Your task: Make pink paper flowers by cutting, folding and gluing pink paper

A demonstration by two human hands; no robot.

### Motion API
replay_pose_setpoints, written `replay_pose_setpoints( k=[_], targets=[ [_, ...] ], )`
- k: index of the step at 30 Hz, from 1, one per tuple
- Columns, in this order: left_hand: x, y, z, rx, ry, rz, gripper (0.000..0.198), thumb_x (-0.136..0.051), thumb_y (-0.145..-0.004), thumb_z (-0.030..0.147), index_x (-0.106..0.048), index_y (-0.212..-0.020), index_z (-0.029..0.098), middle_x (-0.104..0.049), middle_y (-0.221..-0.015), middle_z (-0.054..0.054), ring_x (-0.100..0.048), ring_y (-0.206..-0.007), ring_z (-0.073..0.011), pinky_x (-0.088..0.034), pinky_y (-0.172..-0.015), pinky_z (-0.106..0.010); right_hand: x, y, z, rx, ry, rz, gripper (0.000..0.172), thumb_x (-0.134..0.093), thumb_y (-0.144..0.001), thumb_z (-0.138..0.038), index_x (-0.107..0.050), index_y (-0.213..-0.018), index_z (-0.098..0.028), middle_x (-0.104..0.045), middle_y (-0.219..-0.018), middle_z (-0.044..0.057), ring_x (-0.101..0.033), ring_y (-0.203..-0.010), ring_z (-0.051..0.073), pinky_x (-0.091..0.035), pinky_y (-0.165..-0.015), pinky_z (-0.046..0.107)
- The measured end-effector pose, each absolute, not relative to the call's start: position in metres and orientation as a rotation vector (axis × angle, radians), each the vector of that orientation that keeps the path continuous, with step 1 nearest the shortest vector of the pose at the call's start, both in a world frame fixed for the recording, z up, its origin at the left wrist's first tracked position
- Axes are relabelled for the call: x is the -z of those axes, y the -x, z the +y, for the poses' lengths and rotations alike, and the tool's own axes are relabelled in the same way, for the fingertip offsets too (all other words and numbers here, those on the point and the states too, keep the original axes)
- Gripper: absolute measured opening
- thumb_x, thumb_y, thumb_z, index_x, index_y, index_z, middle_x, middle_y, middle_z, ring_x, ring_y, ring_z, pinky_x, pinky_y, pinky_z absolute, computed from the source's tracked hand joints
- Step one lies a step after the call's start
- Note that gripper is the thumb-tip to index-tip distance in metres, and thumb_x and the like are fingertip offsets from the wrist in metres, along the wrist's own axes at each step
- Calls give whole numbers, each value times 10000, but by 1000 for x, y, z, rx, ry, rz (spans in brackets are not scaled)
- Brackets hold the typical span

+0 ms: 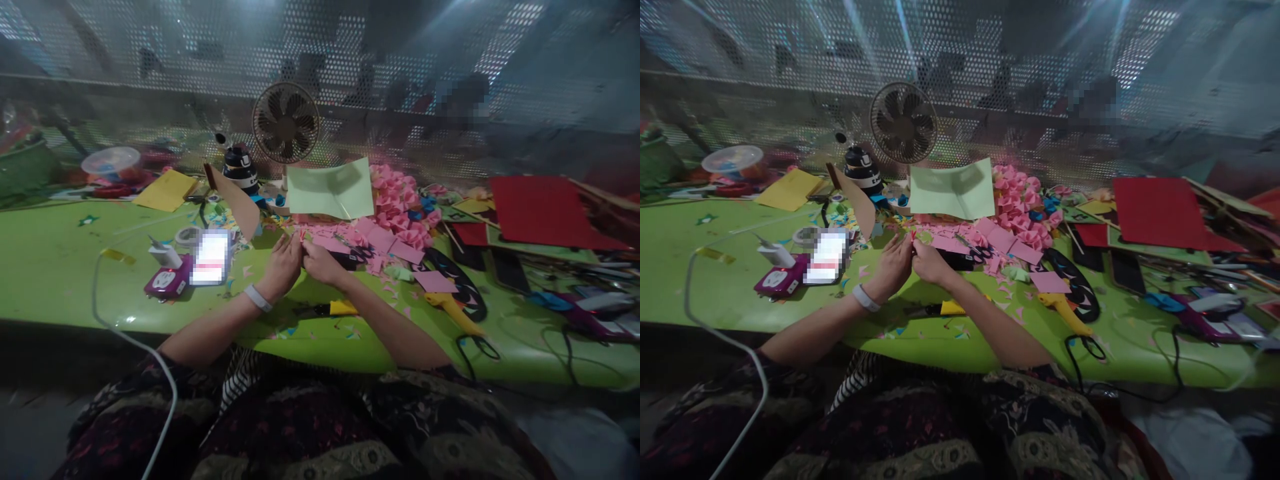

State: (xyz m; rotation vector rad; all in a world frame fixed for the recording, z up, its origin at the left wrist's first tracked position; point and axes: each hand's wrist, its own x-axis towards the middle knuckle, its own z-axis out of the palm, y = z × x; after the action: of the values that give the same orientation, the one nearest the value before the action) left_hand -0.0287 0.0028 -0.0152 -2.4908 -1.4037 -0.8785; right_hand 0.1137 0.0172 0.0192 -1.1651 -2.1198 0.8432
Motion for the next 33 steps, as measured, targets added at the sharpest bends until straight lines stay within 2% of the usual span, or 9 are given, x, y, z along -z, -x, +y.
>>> replay_pose_setpoints(
  k=[4, 7, 9, 12, 16, 20, 27, 33],
  targets=[
    [12, 37, 15, 949, 2513, -1436, 489, -417, -867, 25, -491, -1349, 52, -689, -1218, -215, -668, -1159, -264, -414, -1128, -451, -27, -121, 22, -1010, 1158, -1957, 215, -450, -791, -193, -648, -870, -170, -705, -836, 49, -664, -811, 202, -534, -755, 316],
    [8, 42, 20, 1068, 2489, -1417, 403, -409, -918, 53, -547, -1291, 113, -722, -1142, -173, -705, -1056, -244, -435, -1099, -443, -33, -127, 25, -985, 1197, -1719, 309, -486, -831, -294, -680, -1033, -164, -737, -918, 69, -700, -797, 205, -557, -703, 311],
    [5, 43, 19, 1133, 2490, -1383, 333, -416, -952, 106, -581, -1239, 145, -739, -1081, -141, -716, -994, -233, -460, -1065, -430, -35, -130, 26, -896, 1183, -1654, 372, -537, -812, -310, -680, -1117, -154, -747, -1003, 90, -707, -860, 211, -568, -755, 319],
    [1, 45, 16, 1188, 2460, -1363, 256, -427, -984, 197, -632, -1133, 163, -749, -981, -120, -714, -923, -234, -491, -1005, -413, -35, -131, 26, -783, 1148, -1692, 377, -586, -770, -272, -709, -1102, -144, -756, -1032, 100, -707, -906, 212, -563, -824, 326],
    [0, 46, 14, 1182, 2440, -1438, 256, -449, -992, 272, -675, -1056, 171, -743, -901, -115, -700, -829, -230, -520, -799, -330, -32, -132, 26, -651, 1142, -1780, 359, -598, -760, -241, -744, -1071, -137, -768, -990, 102, -712, -871, 222, -563, -827, 351],
    [2, 47, 17, 1234, 2431, -1600, 253, -492, -979, 299, -702, -1055, 180, -741, -827, -90, -661, -675, -191, -437, -631, -258, -28, -133, 30, -605, 1124, -1830, 282, -591, -766, -201, -775, -975, -157, -776, -986, 89, -719, -888, 223, -561, -846, 349],
    [3, 49, 22, 1433, 2422, -1620, 232, -523, -938, 308, -716, -903, 184, -730, -780, -75, -626, -637, -171, -408, -619, -256, -25, -133, 31, -452, 1131, -1943, 194, -605, -798, -212, -791, -853, -213, -785, -927, 47, -713, -883, 216, -528, -820, 315],
    [5, 53, 31, 1858, 2497, -1651, 257, -613, -867, 407, -679, -795, 170, -710, -747, -61, -634, -670, -158, -468, -629, -248, -27, -135, 32, -475, 1164, -1942, 200, -583, -826, -244, -769, -870, -185, -772, -863, 47, -686, -801, 199, -496, -759, 292]
  ],
)
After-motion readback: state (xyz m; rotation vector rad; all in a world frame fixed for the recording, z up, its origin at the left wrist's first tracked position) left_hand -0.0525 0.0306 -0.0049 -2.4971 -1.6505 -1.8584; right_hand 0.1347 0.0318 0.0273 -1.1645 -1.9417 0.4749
